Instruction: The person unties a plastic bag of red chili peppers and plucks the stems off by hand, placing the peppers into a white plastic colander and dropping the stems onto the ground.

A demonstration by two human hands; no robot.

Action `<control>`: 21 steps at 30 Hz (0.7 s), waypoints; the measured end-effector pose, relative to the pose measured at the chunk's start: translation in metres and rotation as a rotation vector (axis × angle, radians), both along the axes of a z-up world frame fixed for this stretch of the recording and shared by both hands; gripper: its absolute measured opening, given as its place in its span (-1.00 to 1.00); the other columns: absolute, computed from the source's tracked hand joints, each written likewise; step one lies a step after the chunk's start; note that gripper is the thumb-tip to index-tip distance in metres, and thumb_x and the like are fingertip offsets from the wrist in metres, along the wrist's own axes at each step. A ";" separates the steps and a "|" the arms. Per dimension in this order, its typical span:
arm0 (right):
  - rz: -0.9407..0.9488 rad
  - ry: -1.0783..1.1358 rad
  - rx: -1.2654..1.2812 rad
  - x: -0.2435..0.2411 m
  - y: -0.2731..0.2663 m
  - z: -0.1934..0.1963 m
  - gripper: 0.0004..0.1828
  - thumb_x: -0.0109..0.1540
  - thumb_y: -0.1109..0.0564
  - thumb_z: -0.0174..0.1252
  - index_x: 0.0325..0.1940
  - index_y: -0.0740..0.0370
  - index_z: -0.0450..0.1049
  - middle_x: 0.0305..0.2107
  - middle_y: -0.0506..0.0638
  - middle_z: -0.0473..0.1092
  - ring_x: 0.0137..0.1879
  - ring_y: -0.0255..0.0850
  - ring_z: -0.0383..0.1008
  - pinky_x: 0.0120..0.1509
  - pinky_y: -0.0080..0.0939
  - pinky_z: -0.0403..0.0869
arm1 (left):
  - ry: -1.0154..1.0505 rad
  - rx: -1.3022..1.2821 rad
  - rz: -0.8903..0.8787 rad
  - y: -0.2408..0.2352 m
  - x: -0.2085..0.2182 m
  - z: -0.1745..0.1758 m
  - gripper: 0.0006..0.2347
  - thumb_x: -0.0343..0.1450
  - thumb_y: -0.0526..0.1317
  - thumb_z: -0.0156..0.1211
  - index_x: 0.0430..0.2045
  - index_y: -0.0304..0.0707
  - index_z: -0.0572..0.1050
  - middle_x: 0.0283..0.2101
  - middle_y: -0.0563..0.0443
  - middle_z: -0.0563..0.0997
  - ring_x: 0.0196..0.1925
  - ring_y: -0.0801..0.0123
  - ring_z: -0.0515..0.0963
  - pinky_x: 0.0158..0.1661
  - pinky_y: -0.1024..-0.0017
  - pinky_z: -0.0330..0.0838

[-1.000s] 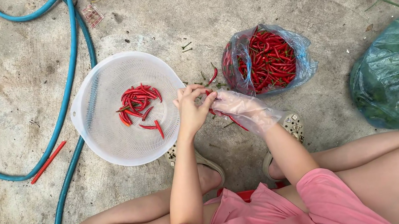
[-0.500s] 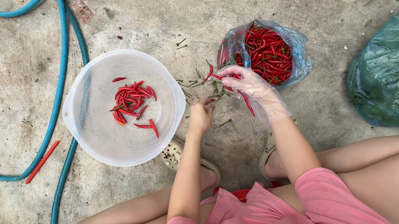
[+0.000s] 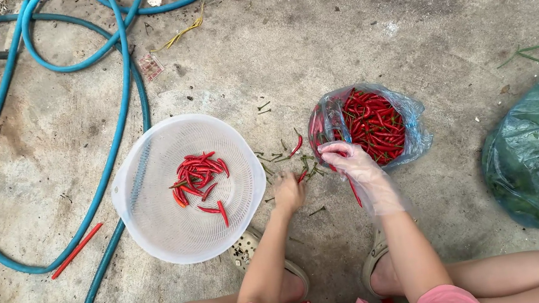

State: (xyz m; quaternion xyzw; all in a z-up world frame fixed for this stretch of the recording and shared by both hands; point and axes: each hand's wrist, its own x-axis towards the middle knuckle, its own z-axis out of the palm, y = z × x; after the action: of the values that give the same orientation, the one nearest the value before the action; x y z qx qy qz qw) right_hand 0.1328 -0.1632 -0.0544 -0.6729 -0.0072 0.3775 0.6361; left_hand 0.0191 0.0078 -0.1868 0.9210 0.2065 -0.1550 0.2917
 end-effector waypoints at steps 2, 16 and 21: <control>0.015 -0.001 -0.126 0.000 0.006 0.000 -0.68 0.18 0.08 0.36 0.01 0.12 0.63 -0.39 -0.15 0.50 -0.47 -0.45 0.20 -0.39 -0.40 0.24 | -0.124 -0.217 0.255 -0.006 0.006 0.053 -0.73 0.45 -0.15 0.19 -0.09 -0.33 0.42 -0.08 -0.26 0.61 0.06 -0.06 0.55 0.11 0.07 0.39; -0.021 0.098 0.134 -0.018 0.035 0.015 -0.73 0.33 0.03 0.18 0.02 0.23 0.56 -0.55 -0.17 0.33 -0.50 -0.42 0.24 -0.44 -0.36 0.28 | -0.783 0.052 0.012 0.010 -0.012 0.169 -0.89 0.40 -0.26 0.28 -0.27 -0.27 0.57 -0.30 -0.06 0.63 -0.20 0.11 0.57 -0.12 0.22 0.24; -0.106 0.056 0.150 -0.021 0.032 0.000 -0.70 0.34 0.00 0.18 0.02 0.25 0.56 -0.53 -0.16 0.34 -0.51 -0.42 0.27 -0.46 -0.37 0.30 | -0.959 -0.086 0.202 -0.003 -0.013 0.168 -0.92 0.43 -0.28 0.28 -0.38 -0.33 0.60 -0.38 -0.09 0.64 -0.40 0.21 0.52 -0.23 0.30 0.29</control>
State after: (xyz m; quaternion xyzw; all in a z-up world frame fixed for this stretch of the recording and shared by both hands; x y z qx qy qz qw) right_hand 0.1120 -0.1315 -0.0541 -0.6120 0.0178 0.3605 0.7037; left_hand 0.0064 0.0047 -0.0189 0.8511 0.1309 0.3071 0.4053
